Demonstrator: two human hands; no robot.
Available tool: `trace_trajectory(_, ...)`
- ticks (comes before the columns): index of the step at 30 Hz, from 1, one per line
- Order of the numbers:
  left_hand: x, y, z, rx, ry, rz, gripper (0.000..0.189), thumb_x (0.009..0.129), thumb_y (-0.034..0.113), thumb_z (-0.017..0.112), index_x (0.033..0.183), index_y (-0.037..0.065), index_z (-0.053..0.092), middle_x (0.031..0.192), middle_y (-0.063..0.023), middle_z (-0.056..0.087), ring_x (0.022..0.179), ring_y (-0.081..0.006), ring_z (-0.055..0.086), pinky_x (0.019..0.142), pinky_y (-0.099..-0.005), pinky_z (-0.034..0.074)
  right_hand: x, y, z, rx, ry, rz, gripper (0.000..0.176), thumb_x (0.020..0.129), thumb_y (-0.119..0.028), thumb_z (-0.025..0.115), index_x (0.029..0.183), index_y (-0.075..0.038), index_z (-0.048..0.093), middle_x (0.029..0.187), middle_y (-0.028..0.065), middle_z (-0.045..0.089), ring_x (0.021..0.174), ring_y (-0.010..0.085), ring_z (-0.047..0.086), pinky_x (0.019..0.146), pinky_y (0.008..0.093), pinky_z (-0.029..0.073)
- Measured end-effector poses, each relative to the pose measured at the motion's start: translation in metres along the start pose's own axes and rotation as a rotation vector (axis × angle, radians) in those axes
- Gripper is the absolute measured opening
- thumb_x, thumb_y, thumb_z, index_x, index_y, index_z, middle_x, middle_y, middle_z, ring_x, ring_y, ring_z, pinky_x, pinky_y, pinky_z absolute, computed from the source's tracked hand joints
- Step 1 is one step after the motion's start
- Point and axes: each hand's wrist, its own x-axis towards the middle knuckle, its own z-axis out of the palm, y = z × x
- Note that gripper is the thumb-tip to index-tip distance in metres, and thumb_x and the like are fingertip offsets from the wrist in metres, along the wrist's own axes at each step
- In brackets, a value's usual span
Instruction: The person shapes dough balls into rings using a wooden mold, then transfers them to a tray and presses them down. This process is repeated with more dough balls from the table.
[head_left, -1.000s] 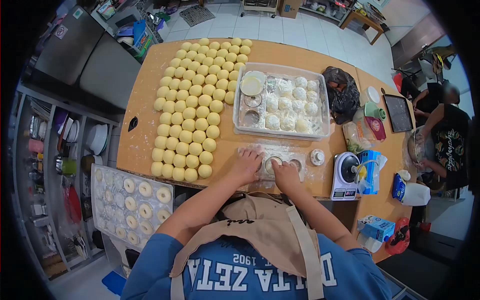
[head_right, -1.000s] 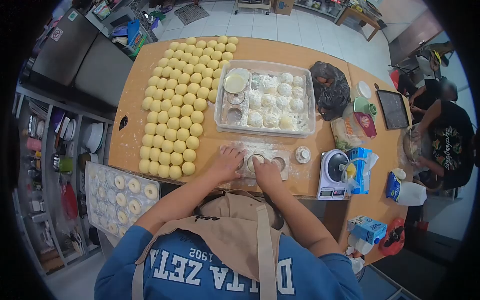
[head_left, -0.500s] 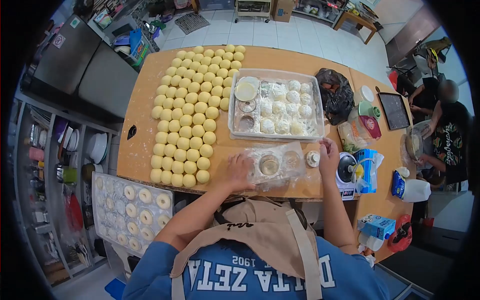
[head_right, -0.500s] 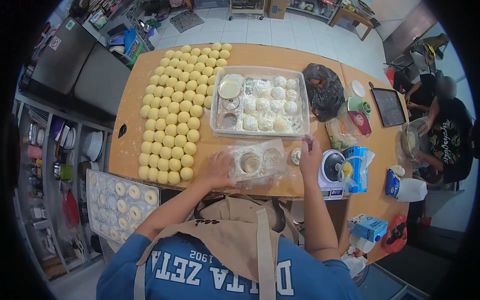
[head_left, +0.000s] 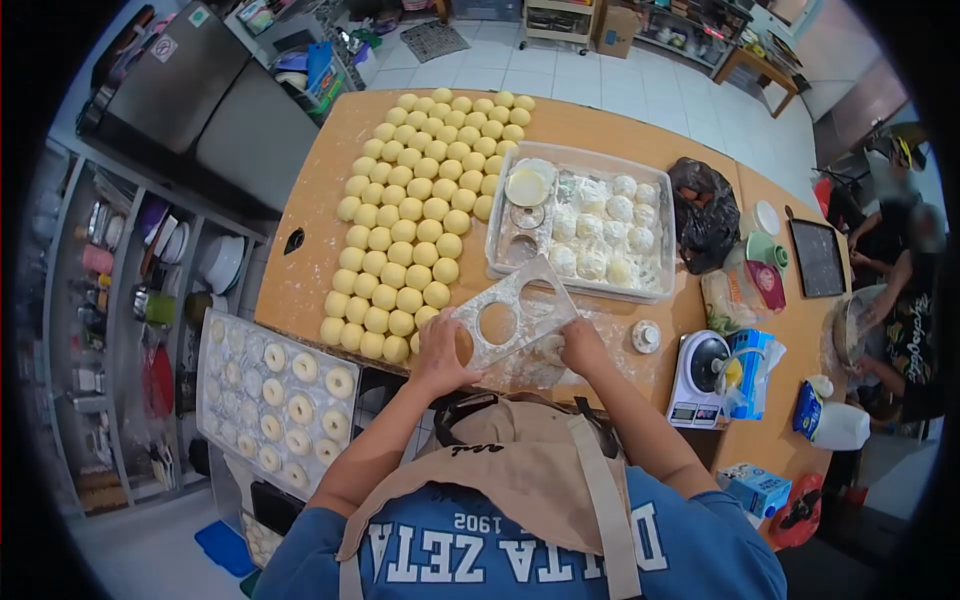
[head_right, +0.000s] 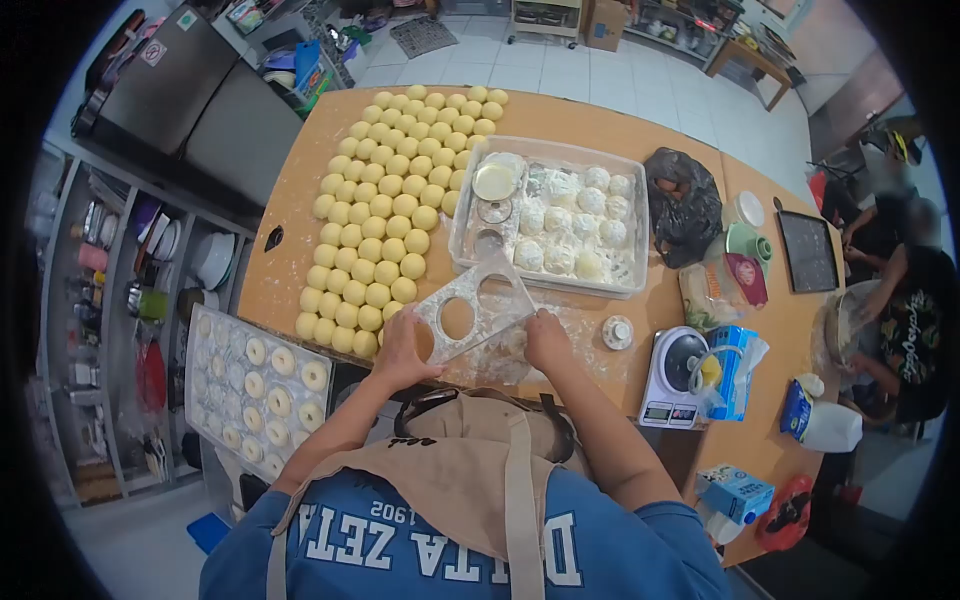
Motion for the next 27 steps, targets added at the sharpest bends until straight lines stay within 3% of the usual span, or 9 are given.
trace_trajectory(3, -0.003, 0.005, 0.002, 0.084, -0.004, 0.002, 0.089, 0.050, 0.033, 0.088, 0.121, 0.008, 0.039, 0.138, -0.0191, 0.034, 0.128, -0.0387, 0.033, 0.109, -0.0472, 0.025, -0.004, 0.005, -0.003, 0.082, 0.006, -0.062, 0.027, 0.072, -0.008, 0.065, 0.098, -0.002, 0.060, 0.099, 0.0175, 0.061, 0.099, 0.0349, 0.060, 0.083, 0.0445, 0.049)
trace_trajectory(6, -0.004, 0.007, 0.010, 0.111, -0.017, -0.017, 0.088, 0.050, 0.035, 0.088, 0.120, 0.010, 0.041, 0.138, -0.0180, 0.035, 0.128, -0.0387, 0.032, 0.109, -0.0507, 0.023, -0.019, 0.011, -0.026, 0.247, -0.014, 0.104, 0.028, 0.070, -0.009, 0.069, 0.095, -0.002, 0.060, 0.093, 0.0181, 0.064, 0.090, 0.0365, 0.062, 0.080, 0.0439, 0.050)
trace_trajectory(9, -0.004, 0.003, 0.024, 0.142, -0.052, 0.013, 0.089, 0.049, 0.036, 0.088, 0.121, 0.010, 0.043, 0.137, -0.0175, 0.036, 0.129, -0.0389, 0.032, 0.108, -0.0564, 0.021, -0.034, 0.049, -0.038, 0.371, 0.178, 0.162, 0.029, 0.069, -0.007, 0.070, 0.095, -0.001, 0.058, 0.086, 0.0178, 0.065, 0.079, 0.0345, 0.063, 0.074, 0.0409, 0.050)
trace_trajectory(12, 0.005, 0.005, 0.041, 0.208, -0.115, 0.089, 0.091, 0.049, 0.038, 0.088, 0.124, 0.010, 0.044, 0.136, -0.0178, 0.038, 0.129, -0.0387, 0.032, 0.108, -0.0605, 0.019, -0.046, 0.071, -0.069, 0.444, 0.246, 0.256, 0.030, 0.068, -0.002, 0.071, 0.093, -0.001, 0.054, 0.080, 0.0123, 0.062, 0.073, 0.0241, 0.062, 0.068, 0.0344, 0.049)
trace_trajectory(15, 0.017, 0.021, 0.053, 0.263, -0.202, 0.167, 0.091, 0.049, 0.039, 0.088, 0.125, 0.011, 0.045, 0.136, -0.0180, 0.039, 0.130, -0.0383, 0.032, 0.109, -0.0613, 0.018, -0.042, 0.095, -0.065, 0.790, 0.303, 0.170, 0.029, 0.069, 0.002, 0.068, 0.091, -0.002, 0.050, 0.075, 0.0058, 0.056, 0.071, 0.0137, 0.056, 0.065, 0.0288, 0.047)
trace_trajectory(18, 0.032, 0.040, 0.059, 0.362, -0.377, 0.172, 0.091, 0.053, 0.040, 0.086, 0.127, 0.008, 0.045, 0.138, -0.0191, 0.038, 0.134, -0.0381, 0.029, 0.113, -0.0547, 0.016, -0.038, 0.078, -0.072, 0.938, 0.252, 0.129, 0.031, 0.071, 0.005, 0.066, 0.093, -0.003, 0.047, 0.078, 0.0026, 0.054, 0.074, 0.0098, 0.055, 0.065, 0.0261, 0.046)
trace_trajectory(21, 0.047, 0.036, 0.076, 0.403, -0.379, 0.240, 0.099, 0.052, 0.042, 0.087, 0.132, 0.007, 0.040, 0.141, -0.0198, 0.035, 0.136, -0.0395, 0.025, 0.114, -0.0541, 0.015, -0.030, 0.054, -0.065, 1.042, 0.254, 0.030, 0.033, 0.072, 0.006, 0.066, 0.096, -0.004, 0.046, 0.083, 0.0033, 0.055, 0.075, 0.0098, 0.055, 0.065, 0.0256, 0.047)
trace_trajectory(24, 0.058, 0.071, 0.066, 0.107, -0.340, 0.119, 0.100, 0.059, 0.036, 0.087, 0.138, 0.007, 0.034, 0.143, -0.0201, 0.034, 0.137, -0.0355, 0.027, 0.115, -0.0503, 0.018, -0.025, 0.026, -0.069, 1.096, 0.209, 0.000, 0.034, 0.074, 0.009, 0.063, 0.096, -0.007, 0.043, 0.084, 0.0011, 0.054, 0.077, 0.0083, 0.054, 0.067, 0.0234, 0.045)
trace_trajectory(27, 0.071, 0.088, 0.076, -0.681, -0.274, 0.005, 0.089, 0.074, 0.021, 0.081, 0.143, 0.005, 0.027, 0.138, -0.0179, 0.044, 0.129, -0.0276, 0.042, 0.109, -0.0426, 0.033, -0.016, 0.021, -0.059, 1.112, 0.207, -0.060, 0.033, 0.074, 0.004, 0.066, 0.095, -0.005, 0.043, 0.085, 0.0033, 0.056, 0.078, 0.0098, 0.055, 0.067, 0.0258, 0.047)
